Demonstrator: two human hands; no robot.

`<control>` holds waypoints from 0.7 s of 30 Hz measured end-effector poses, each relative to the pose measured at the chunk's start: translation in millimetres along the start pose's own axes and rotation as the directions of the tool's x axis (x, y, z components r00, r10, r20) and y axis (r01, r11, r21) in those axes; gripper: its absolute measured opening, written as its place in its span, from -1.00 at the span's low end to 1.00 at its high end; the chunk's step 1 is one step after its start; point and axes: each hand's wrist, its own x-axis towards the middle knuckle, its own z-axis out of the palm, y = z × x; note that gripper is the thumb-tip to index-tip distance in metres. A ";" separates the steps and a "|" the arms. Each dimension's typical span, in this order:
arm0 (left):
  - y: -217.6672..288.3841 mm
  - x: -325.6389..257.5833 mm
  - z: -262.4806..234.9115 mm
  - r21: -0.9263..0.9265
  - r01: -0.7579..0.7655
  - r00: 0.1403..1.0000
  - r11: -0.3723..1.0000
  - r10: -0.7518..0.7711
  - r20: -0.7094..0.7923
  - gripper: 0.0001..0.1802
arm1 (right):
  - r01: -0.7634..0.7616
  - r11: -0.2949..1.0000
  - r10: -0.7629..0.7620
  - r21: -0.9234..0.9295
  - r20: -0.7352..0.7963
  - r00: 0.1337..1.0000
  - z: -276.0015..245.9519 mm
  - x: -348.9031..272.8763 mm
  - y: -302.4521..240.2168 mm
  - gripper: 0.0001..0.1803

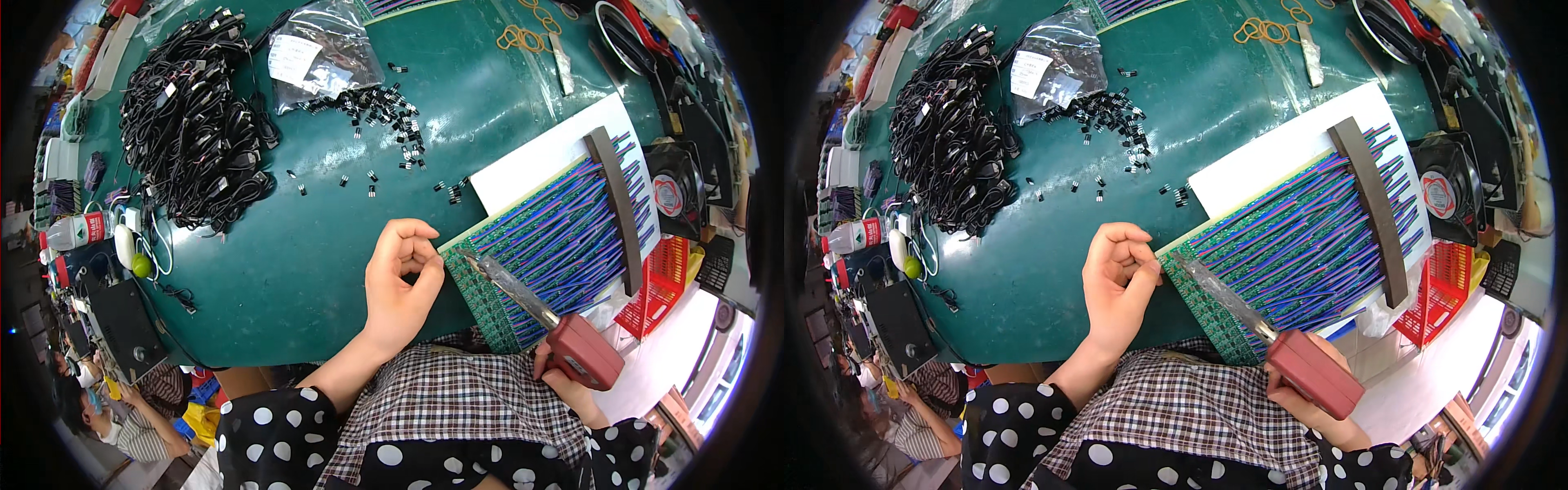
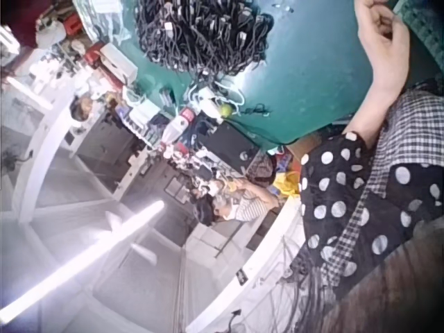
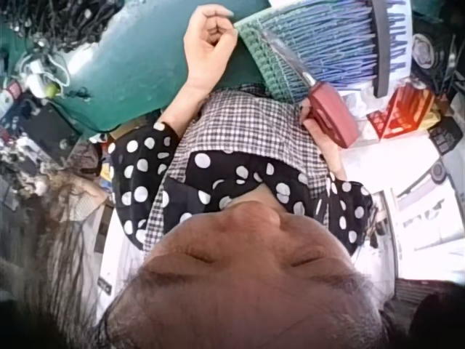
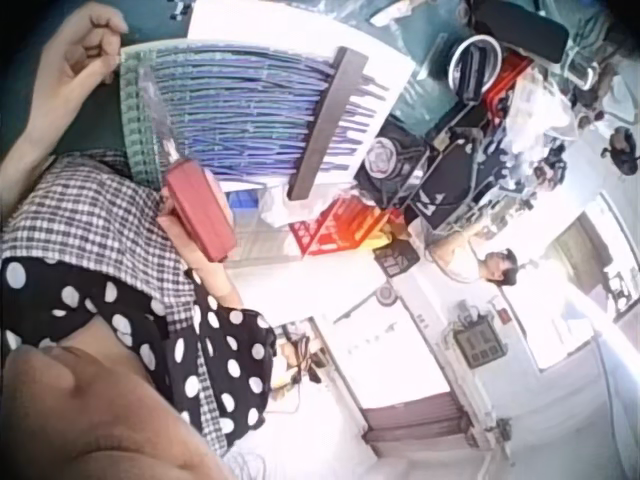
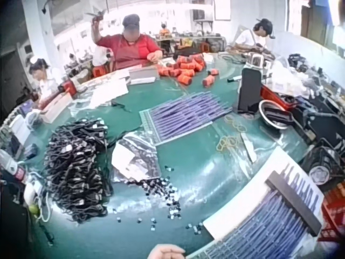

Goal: The person sets aside a finished circuit board, places a new strip of circuit boards on the table, and solders small electronic components onto the boards one by one using a soldering iron.

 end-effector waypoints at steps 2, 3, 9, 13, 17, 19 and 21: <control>-0.8 0.1 0.1 -0.017 -0.006 1.000 1.000 0.006 0.003 -0.70 | 0.034 0.998 -0.032 -0.048 0.031 0.999 -3.5 0.5 9.0 -0.20; -1.0 0.2 0.2 -0.017 -0.008 1.000 1.000 0.008 0.005 -0.70 | 0.109 0.986 -0.109 -0.122 0.008 0.994 -4.6 0.6 13.8 -0.18; -2.8 -0.5 2.1 -0.017 -0.029 0.999 0.999 0.029 -0.016 -0.70 | 0.239 0.906 -0.258 -0.350 -0.010 0.966 -8.3 2.0 28.1 -0.07; -3.9 -1.3 2.2 -0.033 -0.031 0.999 0.999 0.030 -0.018 -0.70 | 0.203 0.899 -0.230 -0.388 -0.026 0.973 -7.7 1.8 24.7 -0.07; -4.5 -1.1 2.2 -0.050 -0.019 1.000 0.999 0.017 -0.026 -0.71 | 0.249 0.911 -0.274 -0.328 -0.033 0.961 -4.8 2.4 23.5 -0.08; -4.7 -1.0 2.6 -0.049 -0.031 0.999 0.998 0.030 -0.031 -0.72 | 0.208 0.919 -0.235 -0.334 -0.044 0.971 -4.1 3.0 24.3 -0.08; -4.6 -1.0 2.9 -0.046 -0.028 0.999 0.999 0.026 -0.036 -0.72 | 0.215 0.919 -0.242 -0.331 -0.042 0.969 -4.1 3.5 25.6 -0.09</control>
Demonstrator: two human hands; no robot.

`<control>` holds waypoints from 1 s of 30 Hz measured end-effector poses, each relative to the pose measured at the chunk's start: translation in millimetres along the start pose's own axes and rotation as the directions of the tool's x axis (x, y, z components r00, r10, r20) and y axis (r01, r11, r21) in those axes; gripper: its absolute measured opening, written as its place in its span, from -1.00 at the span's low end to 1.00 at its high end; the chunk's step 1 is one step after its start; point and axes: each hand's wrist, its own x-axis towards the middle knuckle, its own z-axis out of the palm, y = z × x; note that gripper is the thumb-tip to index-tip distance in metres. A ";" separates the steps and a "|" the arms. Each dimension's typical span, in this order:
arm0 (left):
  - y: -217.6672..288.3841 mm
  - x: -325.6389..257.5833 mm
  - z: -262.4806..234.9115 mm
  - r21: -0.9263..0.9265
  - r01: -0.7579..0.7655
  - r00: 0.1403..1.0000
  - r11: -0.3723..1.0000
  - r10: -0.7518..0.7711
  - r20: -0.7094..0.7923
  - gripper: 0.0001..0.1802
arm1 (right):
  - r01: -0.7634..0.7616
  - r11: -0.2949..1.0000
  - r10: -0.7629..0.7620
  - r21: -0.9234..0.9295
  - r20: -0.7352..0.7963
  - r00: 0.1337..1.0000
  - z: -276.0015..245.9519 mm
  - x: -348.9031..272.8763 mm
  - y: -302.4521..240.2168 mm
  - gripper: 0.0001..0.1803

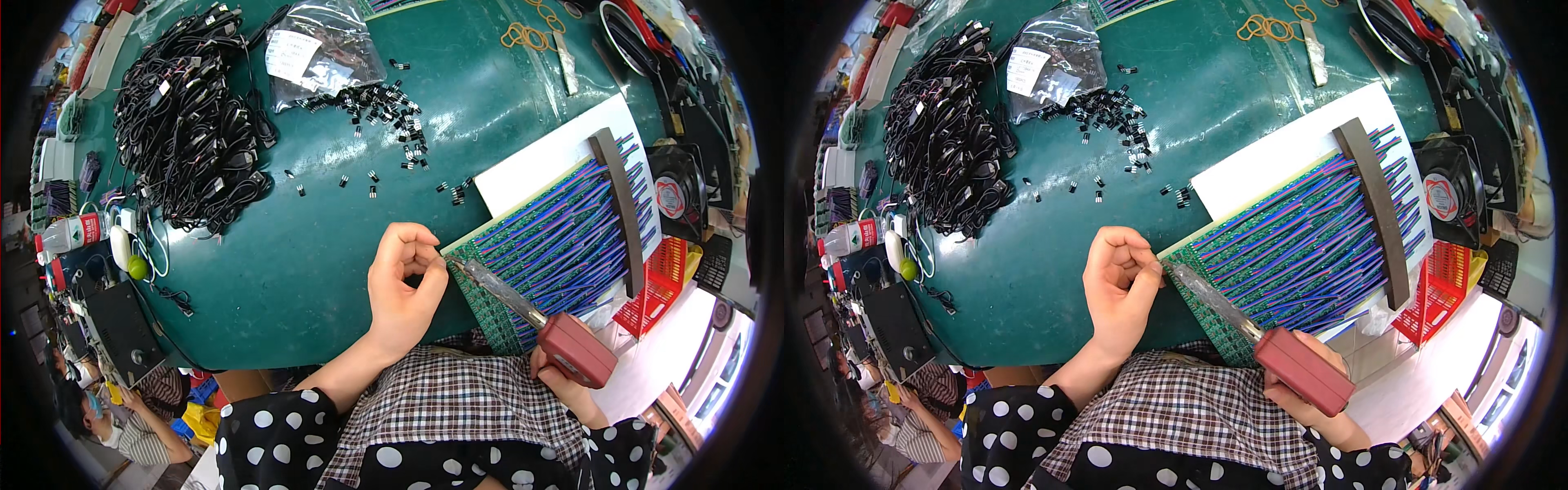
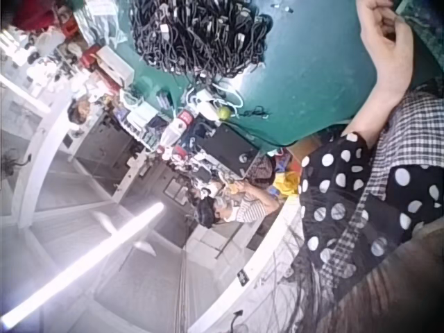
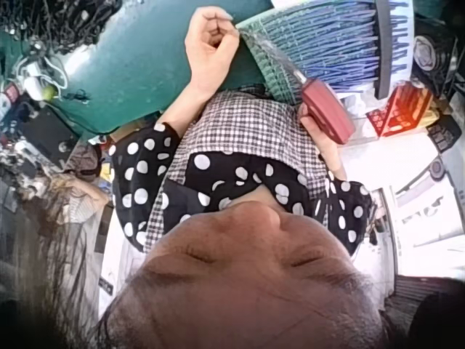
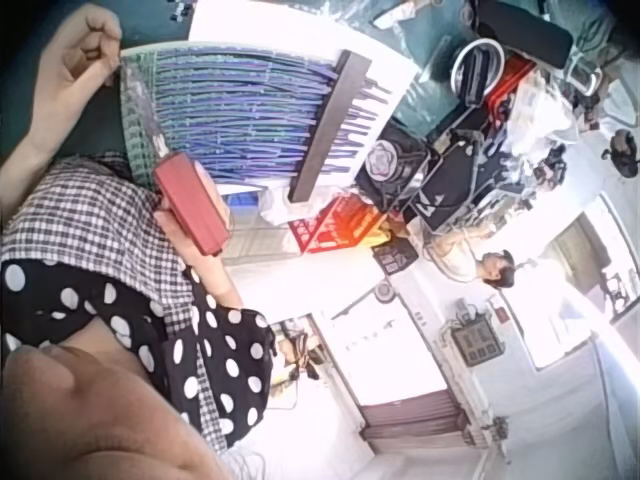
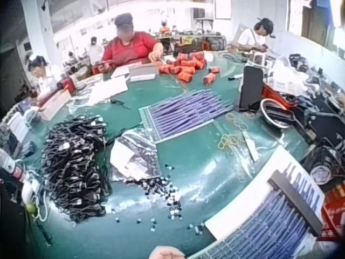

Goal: The person sets aside a finished circuit board, places a new strip of circuit boards on the table, and solders small electronic components onto the boards one by one using a soldering iron.

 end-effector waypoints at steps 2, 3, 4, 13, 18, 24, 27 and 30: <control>0.3 0.0 0.1 0.007 0.019 1.000 1.000 -0.019 -0.006 -0.73 | 0.015 1.000 -0.015 0.018 -0.005 1.000 -0.8 0.2 1.3 -0.09; 0.6 0.0 0.2 0.014 0.010 1.000 1.000 -0.010 -0.001 -0.73 | 0.022 1.000 -0.022 0.019 -0.001 1.000 -1.2 -0.2 1.7 -0.10; 0.9 -0.1 0.2 0.020 0.014 1.000 1.000 -0.014 -0.002 -0.73 | 0.025 1.000 -0.025 0.006 0.018 1.000 -2.7 -0.1 2.2 -0.10; 1.6 0.6 0.4 0.030 0.026 1.000 0.999 -0.026 -0.001 -0.73 | -0.039 0.999 0.039 -0.003 0.014 0.999 -5.4 -8.2 -2.1 -0.20; 0.8 0.0 -1.8 0.024 0.012 1.000 1.000 -0.013 0.026 -0.71 | 0.007 0.995 -0.001 -0.100 0.057 0.998 -6.7 -1.9 -4.5 -0.23; 0.7 -1.4 -4.7 -0.015 -0.002 0.999 1.000 0.003 0.048 -0.64 | 0.022 0.998 -0.024 -0.061 -0.021 0.999 -2.7 -1.2 -3.2 -0.21; 1.8 -1.4 -4.6 -0.011 0.014 0.999 1.000 -0.013 0.046 -0.63 | 0.008 0.998 -0.009 -0.069 -0.011 1.000 -1.9 -1.1 -2.3 -0.19; 2.8 -0.1 -4.4 -0.008 0.031 0.998 0.999 -0.030 0.051 -0.64 | 0.006 1.000 -0.006 -0.023 -0.002 1.000 -0.7 1.5 -2.0 -0.16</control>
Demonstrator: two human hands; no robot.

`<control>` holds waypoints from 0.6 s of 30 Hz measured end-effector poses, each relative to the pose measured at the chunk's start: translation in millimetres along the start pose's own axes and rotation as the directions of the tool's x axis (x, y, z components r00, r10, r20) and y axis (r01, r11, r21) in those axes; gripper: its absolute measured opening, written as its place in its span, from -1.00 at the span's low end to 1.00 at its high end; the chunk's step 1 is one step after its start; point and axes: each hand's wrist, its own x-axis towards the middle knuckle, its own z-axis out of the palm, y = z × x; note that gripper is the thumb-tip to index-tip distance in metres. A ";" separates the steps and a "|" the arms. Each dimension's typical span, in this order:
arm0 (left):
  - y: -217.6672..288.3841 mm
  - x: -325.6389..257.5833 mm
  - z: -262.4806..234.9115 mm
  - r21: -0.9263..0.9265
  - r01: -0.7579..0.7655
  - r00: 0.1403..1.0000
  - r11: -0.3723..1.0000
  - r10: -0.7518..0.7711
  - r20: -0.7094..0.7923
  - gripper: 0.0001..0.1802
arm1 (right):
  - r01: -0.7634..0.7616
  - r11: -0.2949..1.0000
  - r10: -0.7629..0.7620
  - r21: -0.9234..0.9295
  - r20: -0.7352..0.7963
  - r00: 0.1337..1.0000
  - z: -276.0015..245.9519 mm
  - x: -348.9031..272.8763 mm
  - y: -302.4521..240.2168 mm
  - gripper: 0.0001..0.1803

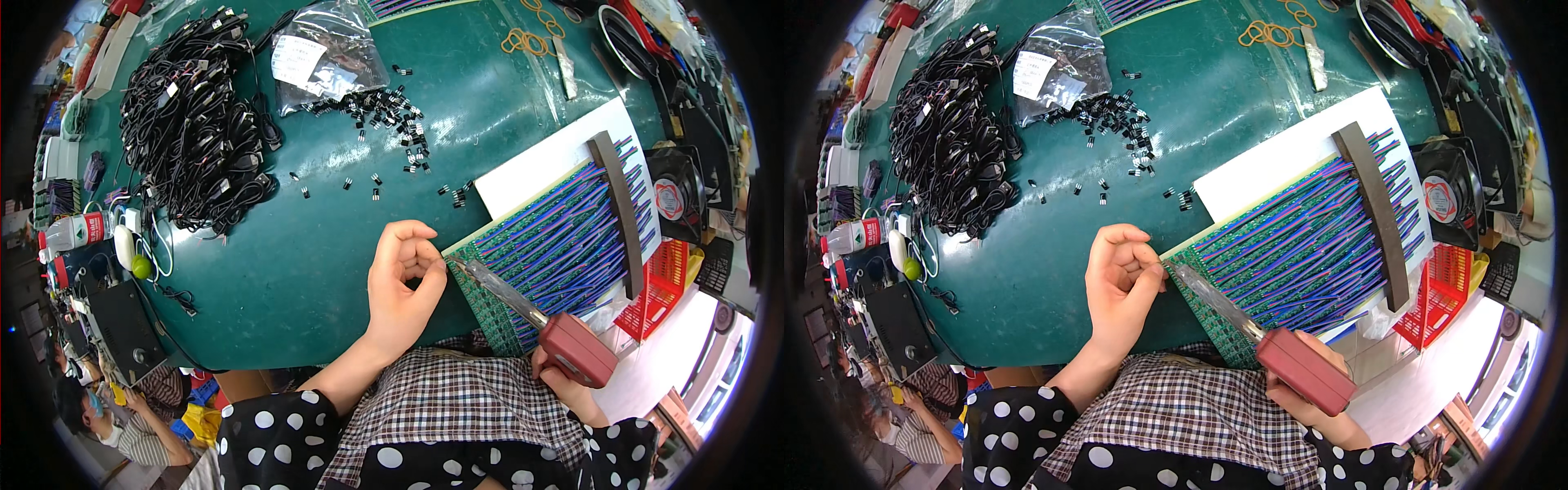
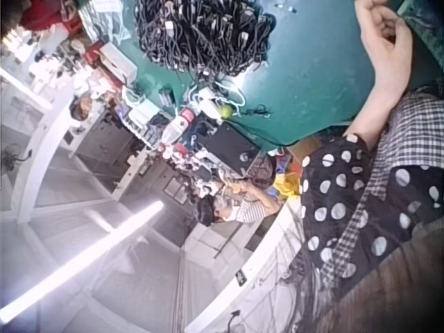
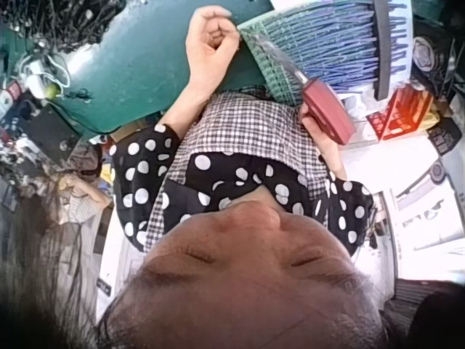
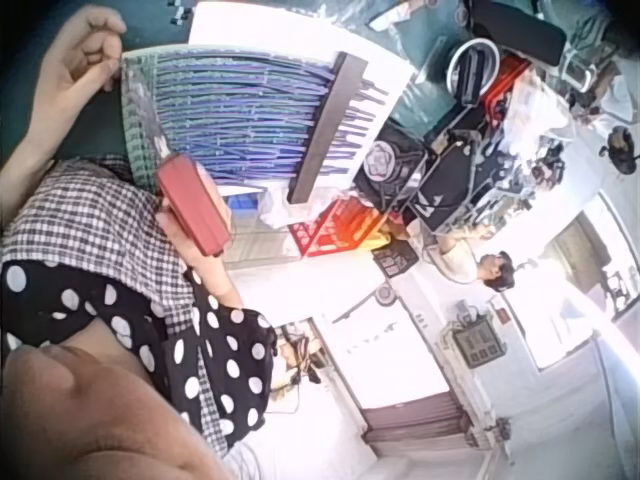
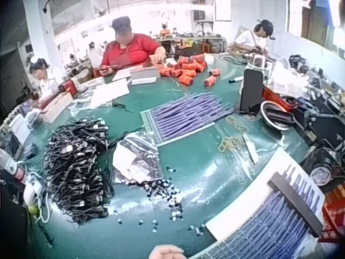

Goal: The person sets aside a finished circuit board, places a new strip of circuit boards on the table, and solders small electronic components onto the boards one by one using a soldering iron.

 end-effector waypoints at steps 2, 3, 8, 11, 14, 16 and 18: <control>0.1 0.9 0.6 0.001 0.006 1.000 1.000 -0.006 -0.010 -0.64 | 0.024 0.994 -0.022 0.111 -0.017 1.000 3.4 1.5 0.3 -0.14; 0.0 1.0 1.1 -0.001 -0.008 1.000 1.000 0.008 -0.009 -0.65 | 0.002 0.993 0.001 0.122 -0.024 1.000 4.4 2.0 0.5 -0.13; -1.2 0.2 3.4 0.016 0.006 0.999 1.000 -0.005 -0.047 -0.67 | 0.030 0.982 -0.029 0.184 -0.012 1.000 2.9 1.8 4.1 -0.13; -2.5 -0.1 4.2 0.021 -0.003 0.998 1.000 0.005 -0.063 -0.68 | 0.094 0.996 -0.094 -0.008 0.008 0.996 -1.9 0.7 6.2 -0.16; -3.4 -0.3 4.5 0.012 -0.007 0.998 1.000 0.008 -0.066 -0.68 | 0.070 0.998 -0.070 0.000 0.031 0.997 -3.9 -0.6 2.3 -0.20; -3.6 -0.3 4.4 0.021 -0.017 0.998 1.000 0.019 -0.063 -0.69 | -0.040 0.996 0.036 0.083 0.052 0.998 -3.8 -0.2 -4.6 -0.24; -3.4 0.0 4.9 0.028 -0.021 0.998 0.999 0.022 -0.060 -0.69 | -0.103 0.969 0.089 0.225 0.074 0.993 -3.4 2.3 -13.3 -0.27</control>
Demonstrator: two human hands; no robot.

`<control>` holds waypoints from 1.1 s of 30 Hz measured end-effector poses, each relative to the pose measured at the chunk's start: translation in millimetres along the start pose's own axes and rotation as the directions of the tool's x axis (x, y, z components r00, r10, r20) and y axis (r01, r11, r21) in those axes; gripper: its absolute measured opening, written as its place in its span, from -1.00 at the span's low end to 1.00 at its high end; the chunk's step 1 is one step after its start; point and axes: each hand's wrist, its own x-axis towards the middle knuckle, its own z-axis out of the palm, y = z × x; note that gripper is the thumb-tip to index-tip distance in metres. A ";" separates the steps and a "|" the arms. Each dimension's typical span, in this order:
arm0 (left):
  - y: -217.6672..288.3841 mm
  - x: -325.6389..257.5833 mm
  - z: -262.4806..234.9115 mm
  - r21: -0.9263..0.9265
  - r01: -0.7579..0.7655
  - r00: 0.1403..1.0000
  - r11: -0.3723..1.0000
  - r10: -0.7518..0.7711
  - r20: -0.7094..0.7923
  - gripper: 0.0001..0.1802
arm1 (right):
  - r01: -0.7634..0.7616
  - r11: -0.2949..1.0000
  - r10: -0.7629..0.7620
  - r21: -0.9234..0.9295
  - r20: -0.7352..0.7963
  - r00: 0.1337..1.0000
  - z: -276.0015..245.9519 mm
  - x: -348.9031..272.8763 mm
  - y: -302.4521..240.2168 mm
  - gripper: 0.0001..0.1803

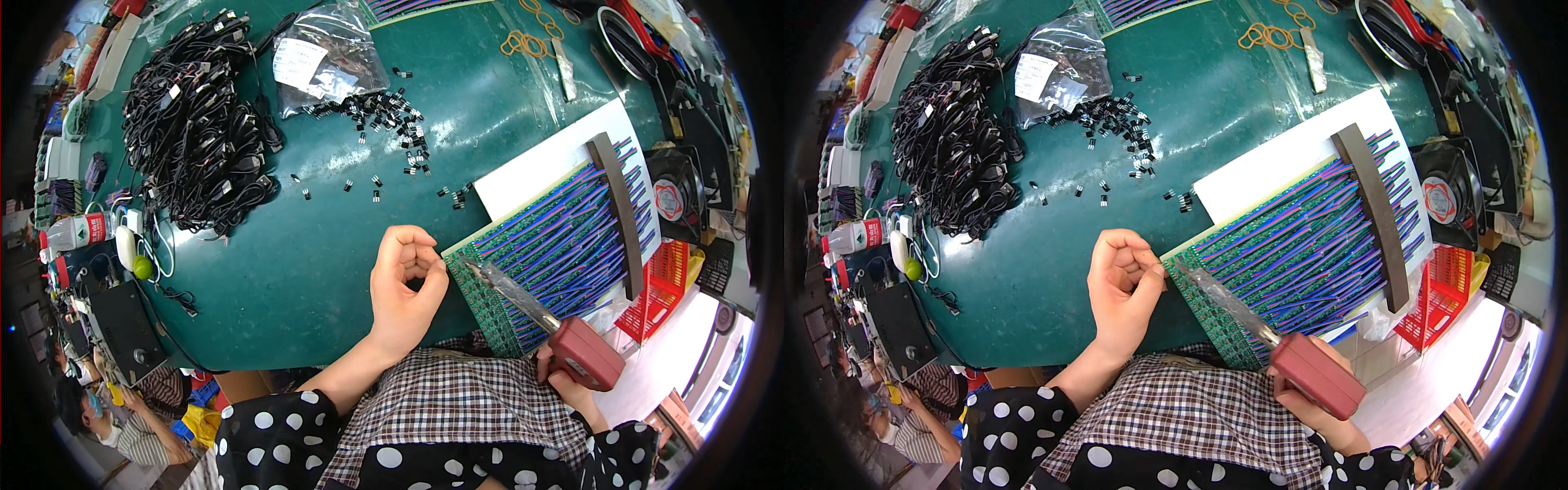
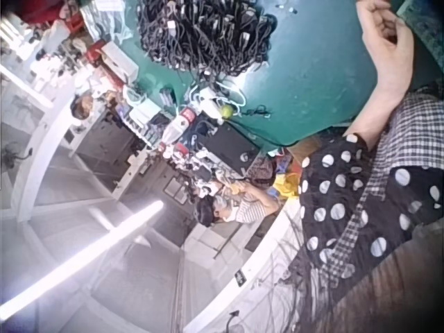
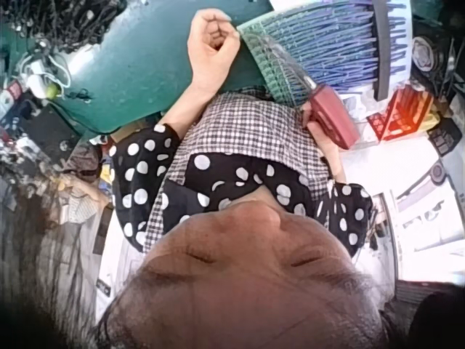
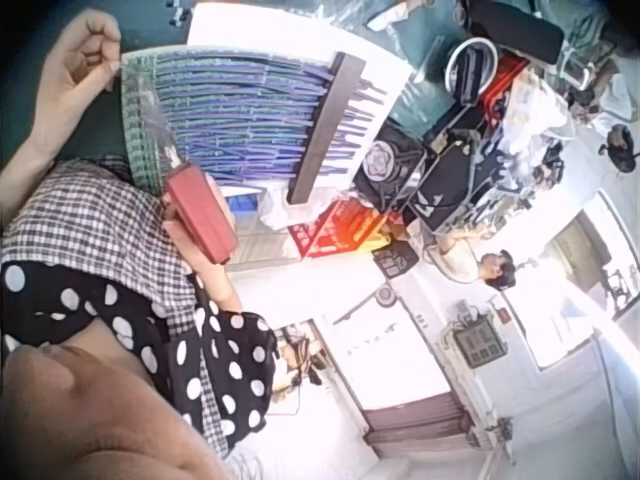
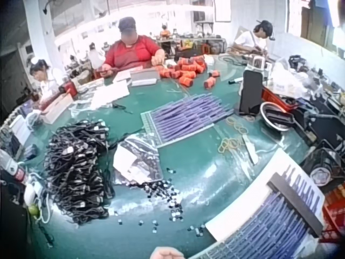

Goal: The person sets aside a finished circuit board, places a new strip of circuit boards on the table, and solders small electronic components onto the boards one by one using a soldering iron.

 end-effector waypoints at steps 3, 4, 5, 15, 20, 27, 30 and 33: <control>2.9 -1.4 1.3 0.020 -0.003 1.000 1.000 0.003 0.002 -0.68 | -0.020 0.966 0.022 0.256 -0.007 1.000 4.9 4.5 -11.0 -0.32; 5.4 -2.3 0.5 0.031 0.010 1.000 0.999 -0.010 0.000 -0.68 | 0.001 0.961 0.006 0.278 -0.024 1.000 7.5 7.0 -12.0 -0.31; 8.5 -2.9 -1.2 0.059 0.014 1.000 0.998 -0.015 0.010 -0.67 | 0.024 0.957 -0.011 0.289 -0.044 0.999 10.1 6.9 -13.2 -0.31; 36.3 57.8 -43.2 0.801 0.004 0.996 0.599 0.071 -0.058 -0.85 | 0.063 0.964 -0.058 0.259 -0.028 0.998 4.5 0.4 -0.7 -0.30; 43.0 70.4 -45.1 0.888 -0.150 0.986 0.435 0.134 0.101 -0.88 | 0.114 0.946 -0.099 0.304 -0.066 0.993 4.5 -5.5 4.3 -0.24; 50.3 74.5 -45.7 0.914 -0.170 0.984 0.368 0.111 0.138 -0.87 | 0.166 0.928 -0.163 0.334 -0.038 0.986 1.0 -5.8 13.6 -0.22; 53.1 74.0 -48.6 0.887 -0.103 0.995 0.449 0.041 0.095 -0.89 | 0.149 0.934 -0.145 0.326 -0.036 0.989 -0.8 -8.6 13.9 -0.22; 56.6 68.6 -52.5 0.780 -0.012 0.998 0.625 -0.038 0.046 -0.92 | 0.134 0.937 -0.124 0.322 -0.050 0.991 -0.7 -10.3 11.3 -0.26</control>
